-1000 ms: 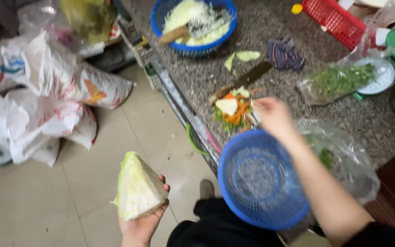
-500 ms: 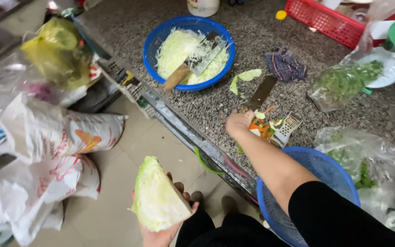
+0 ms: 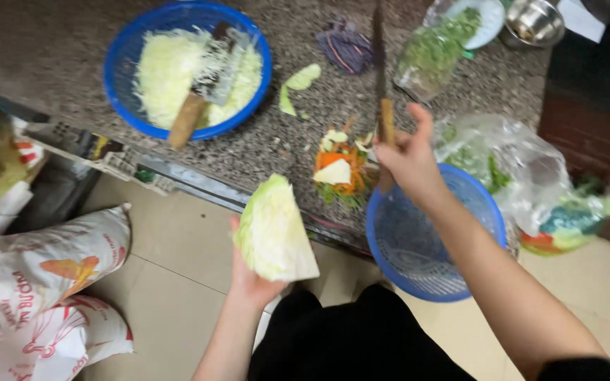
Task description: Slicing a cabbage into a blue colander using a knife.
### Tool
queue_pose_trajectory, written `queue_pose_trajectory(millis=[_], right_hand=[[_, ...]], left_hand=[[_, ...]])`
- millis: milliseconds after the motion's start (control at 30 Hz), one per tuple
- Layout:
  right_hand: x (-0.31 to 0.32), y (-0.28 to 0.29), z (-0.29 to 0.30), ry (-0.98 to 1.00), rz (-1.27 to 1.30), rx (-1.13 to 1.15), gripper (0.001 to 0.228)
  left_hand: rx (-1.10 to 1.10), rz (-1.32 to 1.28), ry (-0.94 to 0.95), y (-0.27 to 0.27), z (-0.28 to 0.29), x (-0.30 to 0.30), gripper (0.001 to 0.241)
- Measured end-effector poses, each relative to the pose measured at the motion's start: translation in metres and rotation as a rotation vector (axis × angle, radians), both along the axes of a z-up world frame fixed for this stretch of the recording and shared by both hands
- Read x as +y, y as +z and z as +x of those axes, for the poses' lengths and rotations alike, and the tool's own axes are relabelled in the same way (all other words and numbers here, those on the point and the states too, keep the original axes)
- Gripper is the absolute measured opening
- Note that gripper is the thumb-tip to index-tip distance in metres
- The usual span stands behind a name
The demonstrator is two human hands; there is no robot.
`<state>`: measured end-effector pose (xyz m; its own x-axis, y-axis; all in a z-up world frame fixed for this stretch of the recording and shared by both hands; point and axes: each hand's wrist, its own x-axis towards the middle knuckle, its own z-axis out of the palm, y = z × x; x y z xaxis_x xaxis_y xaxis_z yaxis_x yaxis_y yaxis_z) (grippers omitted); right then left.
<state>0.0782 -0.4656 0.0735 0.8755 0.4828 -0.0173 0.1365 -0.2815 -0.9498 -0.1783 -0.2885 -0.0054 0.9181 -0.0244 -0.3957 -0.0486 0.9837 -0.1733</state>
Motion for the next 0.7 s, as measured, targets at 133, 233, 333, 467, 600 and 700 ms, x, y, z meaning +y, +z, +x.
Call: queue_pose_trajectory(millis=[133, 233, 333, 467, 600, 700], right_hand=[[-0.076, 0.048, -0.039, -0.037, -0.055, 0.036, 0.073], [-0.136, 0.044, -0.046, -0.096, -0.140, 0.165, 0.031], [-0.170, 0.043, -0.053, -0.088, -0.293, 0.184, 0.013], [-0.205, 0.046, -0.054, -0.157, -0.133, 0.025, 0.013], [-0.234, 0.058, -0.034, -0.139, -0.202, 0.154, 0.014], [-0.240, 0.051, -0.023, -0.160, -0.184, 0.255, 0.018]], left_hand=[[-0.435, 0.080, -0.090, 0.018, 0.045, -0.026, 0.064], [-0.107, -0.043, -0.178, 0.021, 0.075, -0.058, 0.065], [-0.099, 0.007, -0.208, 0.020, 0.099, -0.097, 0.066], [-0.123, 0.036, -0.225, 0.017, 0.123, -0.151, 0.074], [-0.081, 0.051, -0.222, 0.019, 0.137, -0.188, 0.082], [-0.107, 0.037, -0.170, 0.032, 0.142, -0.201, 0.082]])
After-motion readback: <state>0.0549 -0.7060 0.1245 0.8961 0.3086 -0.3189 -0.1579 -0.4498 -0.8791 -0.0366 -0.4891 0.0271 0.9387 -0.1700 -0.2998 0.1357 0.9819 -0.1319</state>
